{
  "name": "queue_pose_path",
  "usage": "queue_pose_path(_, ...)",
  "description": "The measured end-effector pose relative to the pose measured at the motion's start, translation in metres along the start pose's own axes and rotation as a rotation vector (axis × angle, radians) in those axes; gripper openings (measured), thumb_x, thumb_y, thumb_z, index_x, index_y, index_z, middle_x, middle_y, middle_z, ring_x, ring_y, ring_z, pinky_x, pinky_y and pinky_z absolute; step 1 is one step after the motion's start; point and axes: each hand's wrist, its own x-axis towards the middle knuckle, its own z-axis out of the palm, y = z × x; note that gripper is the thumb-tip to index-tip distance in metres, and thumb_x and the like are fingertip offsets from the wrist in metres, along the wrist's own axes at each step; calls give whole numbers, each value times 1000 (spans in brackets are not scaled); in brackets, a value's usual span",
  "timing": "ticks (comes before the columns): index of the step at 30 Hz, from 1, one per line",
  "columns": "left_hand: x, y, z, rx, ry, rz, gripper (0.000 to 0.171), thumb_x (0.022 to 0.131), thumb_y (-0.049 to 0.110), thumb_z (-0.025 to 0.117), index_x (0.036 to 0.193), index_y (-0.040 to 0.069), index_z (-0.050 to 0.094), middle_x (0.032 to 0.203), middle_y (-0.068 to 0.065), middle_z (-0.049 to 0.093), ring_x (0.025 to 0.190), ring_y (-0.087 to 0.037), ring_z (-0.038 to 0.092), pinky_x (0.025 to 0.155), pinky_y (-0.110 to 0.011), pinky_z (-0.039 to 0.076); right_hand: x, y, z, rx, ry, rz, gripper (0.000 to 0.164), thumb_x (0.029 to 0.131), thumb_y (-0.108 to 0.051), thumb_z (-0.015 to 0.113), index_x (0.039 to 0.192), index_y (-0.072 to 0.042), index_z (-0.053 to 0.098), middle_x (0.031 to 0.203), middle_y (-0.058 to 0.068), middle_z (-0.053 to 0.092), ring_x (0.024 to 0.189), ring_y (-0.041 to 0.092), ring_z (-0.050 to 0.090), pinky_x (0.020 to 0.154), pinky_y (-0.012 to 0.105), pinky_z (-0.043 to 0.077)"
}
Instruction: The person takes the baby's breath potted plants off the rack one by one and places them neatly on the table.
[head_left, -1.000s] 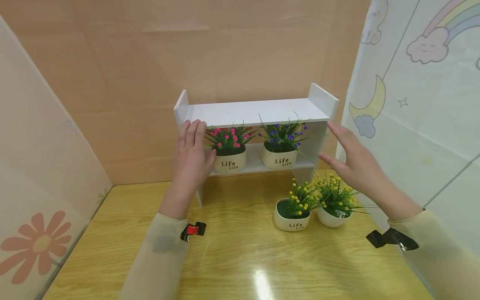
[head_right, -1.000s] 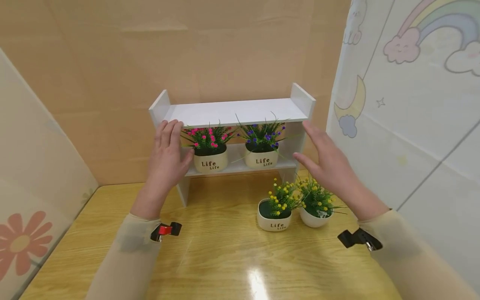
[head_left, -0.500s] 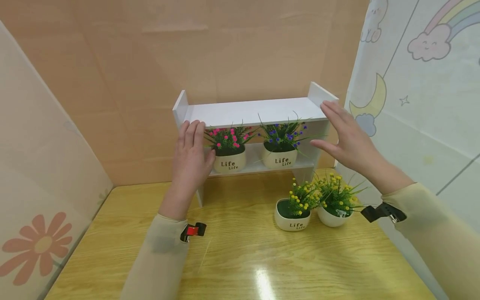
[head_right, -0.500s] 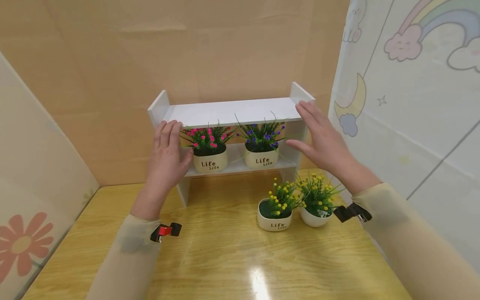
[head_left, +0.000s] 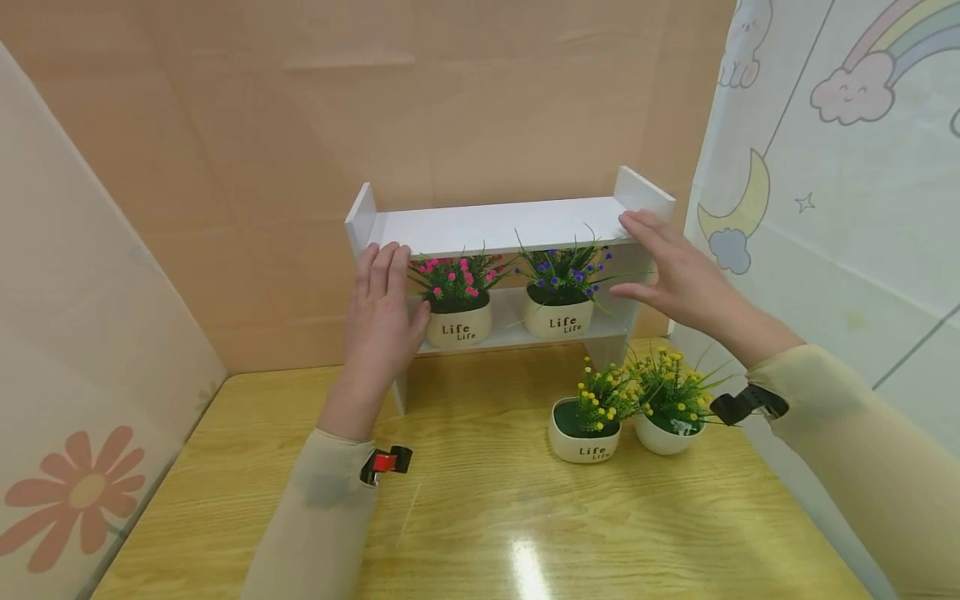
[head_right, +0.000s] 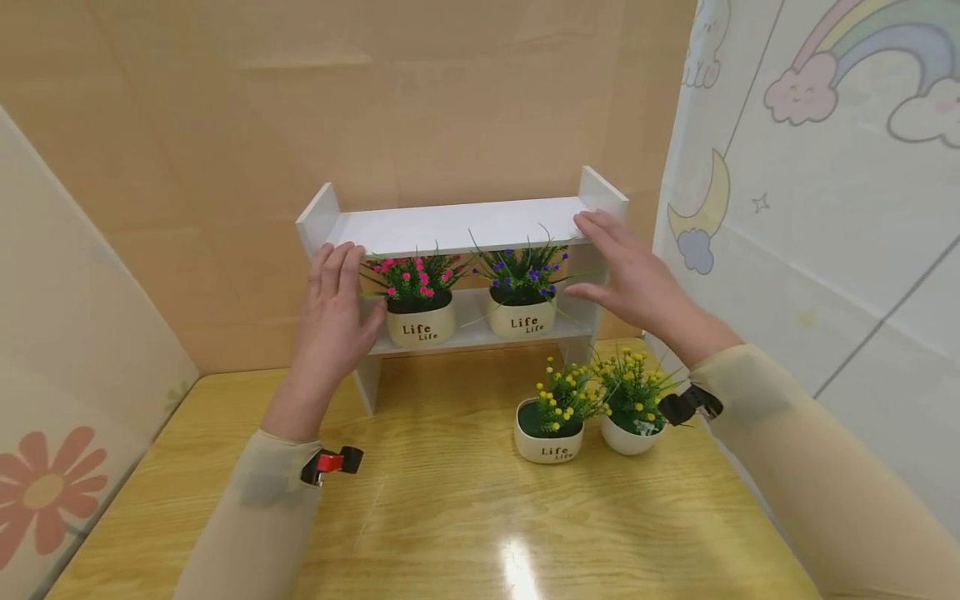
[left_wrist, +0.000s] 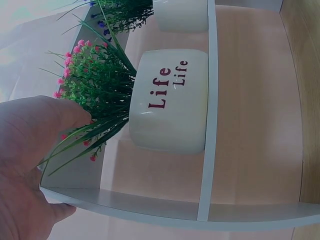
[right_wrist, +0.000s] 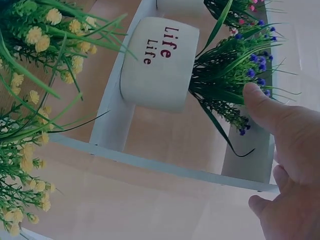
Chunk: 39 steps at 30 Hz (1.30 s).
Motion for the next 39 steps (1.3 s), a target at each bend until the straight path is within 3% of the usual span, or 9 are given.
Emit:
queue_pose_path(23, 2, -3, 3, -11, -12, 2, 83, 103, 18, 77, 168, 1, 29, 173, -19, 29, 167, -39, 11, 136, -49, 15, 9, 11, 19, 14, 24, -13, 92, 86, -12, 97, 163, 0, 47, 167, 25, 44, 157, 49, 35, 129, 64, 29)
queue_pose_path(34, 2, -1, -12, -30, -83, -9, 91, 102, 27, 81, 172, 5, 27, 178, -16, 25, 169, -34, 7, 135, -55, 19, 10, 14, 27, -6, 85, -32, 87, 87, -2, 92, 162, -5, 47, 166, 23, 45, 151, 51, 41, 117, 72, 42)
queue_pose_path(39, 0, 2, -17, -78, -107, -16, 94, 101, 30, 83, 173, 7, 27, 183, -13, 14, 170, -33, -2, 135, -58, 13, 8, 17, 30, -6, 111, -63, 86, 87, 1, 89, 162, -4, 46, 165, 24, 44, 152, 51, 39, 119, 72, 39)
